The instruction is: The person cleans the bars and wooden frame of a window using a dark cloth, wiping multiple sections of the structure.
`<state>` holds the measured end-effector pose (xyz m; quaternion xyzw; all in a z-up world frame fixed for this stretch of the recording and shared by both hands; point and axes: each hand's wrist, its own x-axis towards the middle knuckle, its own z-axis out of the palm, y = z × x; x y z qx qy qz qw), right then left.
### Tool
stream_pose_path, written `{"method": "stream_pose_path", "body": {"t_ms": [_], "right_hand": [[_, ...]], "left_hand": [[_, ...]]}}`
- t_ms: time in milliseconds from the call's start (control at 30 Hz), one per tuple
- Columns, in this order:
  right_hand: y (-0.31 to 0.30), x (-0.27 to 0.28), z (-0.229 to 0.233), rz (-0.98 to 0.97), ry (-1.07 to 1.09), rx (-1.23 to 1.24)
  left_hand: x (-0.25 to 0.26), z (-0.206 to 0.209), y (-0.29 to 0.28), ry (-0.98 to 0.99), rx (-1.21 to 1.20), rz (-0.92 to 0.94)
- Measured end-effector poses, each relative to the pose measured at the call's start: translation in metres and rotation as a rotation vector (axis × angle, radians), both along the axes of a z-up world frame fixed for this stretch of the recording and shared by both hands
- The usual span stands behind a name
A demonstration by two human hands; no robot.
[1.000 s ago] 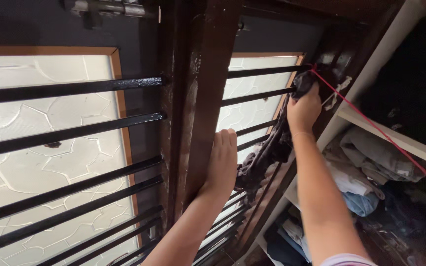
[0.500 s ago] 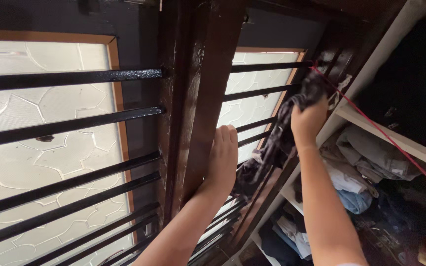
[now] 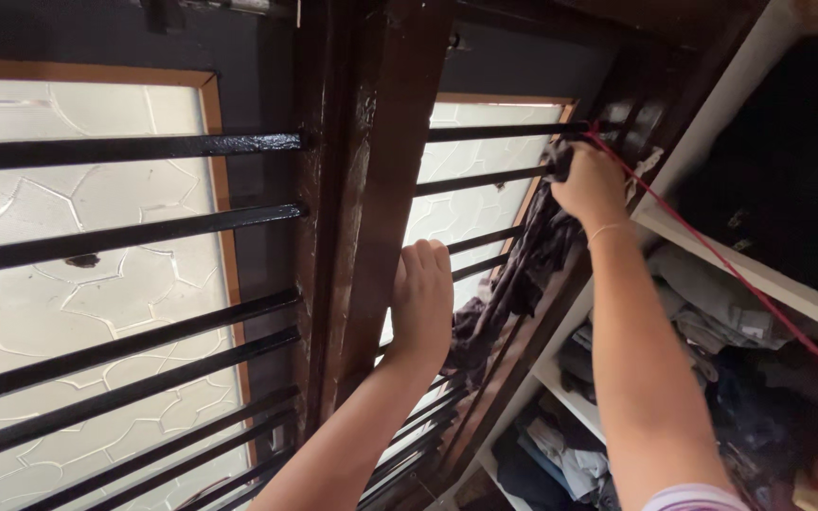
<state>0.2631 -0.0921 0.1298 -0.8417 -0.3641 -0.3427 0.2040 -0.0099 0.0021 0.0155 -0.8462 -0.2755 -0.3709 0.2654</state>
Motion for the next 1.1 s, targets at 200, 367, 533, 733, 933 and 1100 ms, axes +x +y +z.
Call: {"method": "stream_pose_path", "body": {"t_ms": [200, 367, 533, 733, 933, 1100], "right_hand": [[0.031, -0.1, -0.017, 0.161, -0.135, 0.092], [0.052, -0.175, -0.035, 0.291, -0.066, 0.169], [0.049, -0.192, -0.087, 0.473, -0.239, 0.241], [0.048, -0.112, -0.132, 0.528, 0.391, 0.734], [0.061, -0.048, -0.128, 0.361, 0.353, 0.429], [0.063, -0.033, -0.101, 0.322, -0.036, 0.291]], "left_hand": [[0.003, -0.004, -0.007, 0.015, -0.047, 0.017], [0.023, -0.03, 0.005, -0.019, 0.0, 0.023], [0.048, -0.05, 0.02, 0.059, 0.016, 0.135], [0.014, -0.023, 0.007, 0.074, 0.066, 0.033], [0.002, -0.011, 0.004, -0.002, 0.037, 0.002], [0.001, -0.011, 0.005, 0.063, 0.053, 0.028]]}}
